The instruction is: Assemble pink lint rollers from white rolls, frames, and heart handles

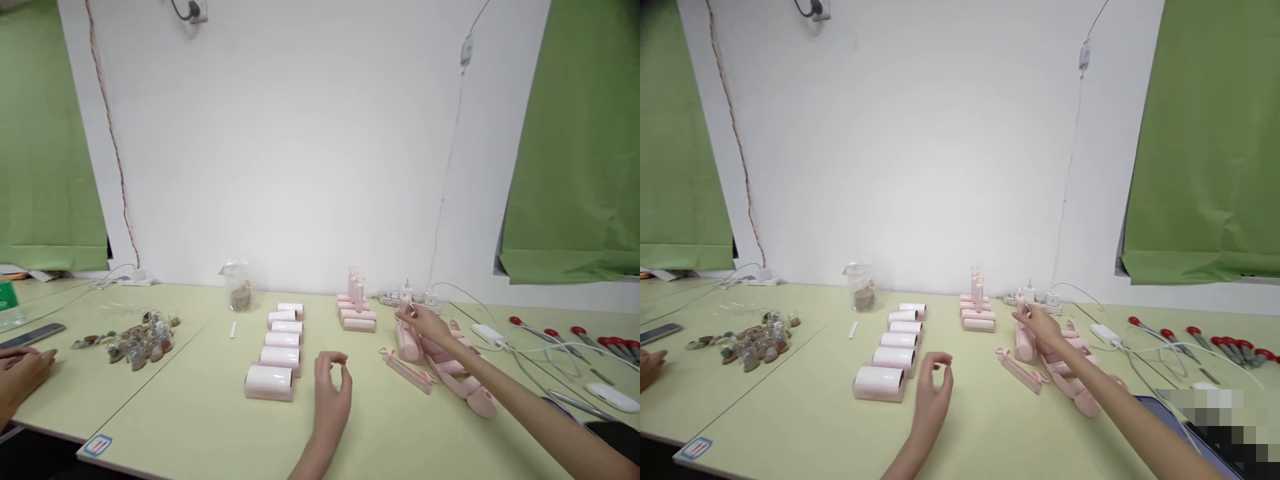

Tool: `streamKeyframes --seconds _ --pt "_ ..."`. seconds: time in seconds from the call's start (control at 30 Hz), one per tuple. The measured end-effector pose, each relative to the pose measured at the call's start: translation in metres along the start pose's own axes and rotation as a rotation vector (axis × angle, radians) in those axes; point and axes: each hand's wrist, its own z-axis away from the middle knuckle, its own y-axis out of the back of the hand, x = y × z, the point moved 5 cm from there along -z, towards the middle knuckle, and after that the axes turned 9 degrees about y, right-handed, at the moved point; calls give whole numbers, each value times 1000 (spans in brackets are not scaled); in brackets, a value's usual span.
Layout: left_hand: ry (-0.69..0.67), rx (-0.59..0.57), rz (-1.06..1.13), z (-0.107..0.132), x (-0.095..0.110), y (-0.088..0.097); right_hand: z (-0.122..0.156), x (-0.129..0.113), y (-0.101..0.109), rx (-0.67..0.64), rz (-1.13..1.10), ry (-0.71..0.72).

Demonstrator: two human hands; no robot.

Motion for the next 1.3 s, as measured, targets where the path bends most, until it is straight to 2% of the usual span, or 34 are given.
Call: streamKeyframes --seconds 0.07,0.13,0.23,0.33,0.43,0.57,0.7,0.83,0.97,1.07,1.13,1.17,1.23,1.3 --pt "25 -136 -3 -17 -11 -32 0 -8 1 29 -34 23" --pt "52 -197 -5 -28 -27 -48 0 -13 11 80 -76 37" --pt "100 -243 3 -35 -45 -51 4 -24 31 145 -164 89" --pt "141 -283 20 -35 -50 -46 16 -47 40 114 -297 203" --pt "178 -375 62 -31 -48 -46 37 -77 24 -13 -449 318" --pt "187 -474 28 -29 -53 -47 68 -111 -16 -197 -628 425" --pt "273 -656 13 -26 -65 -51 77 -119 -40 -175 -798 381" --pt "255 -623 63 -35 -64 -53 73 -116 -37 -97 -845 353" --pt "230 -588 98 -50 -64 -60 72 -112 -10 120 -979 331" --pt "188 -388 128 -62 -57 -49 78 -111 7 191 -970 345" --pt "200 -232 214 -65 -49 -35 84 -112 12 168 -971 361" --pt "241 -198 264 -64 -45 -30 86 -113 12 146 -985 366" --pt "355 -252 313 -57 -39 -27 91 -115 7 86 -1026 379" --pt "538 -465 354 -44 -36 -37 95 -119 -1 9 -1056 416"
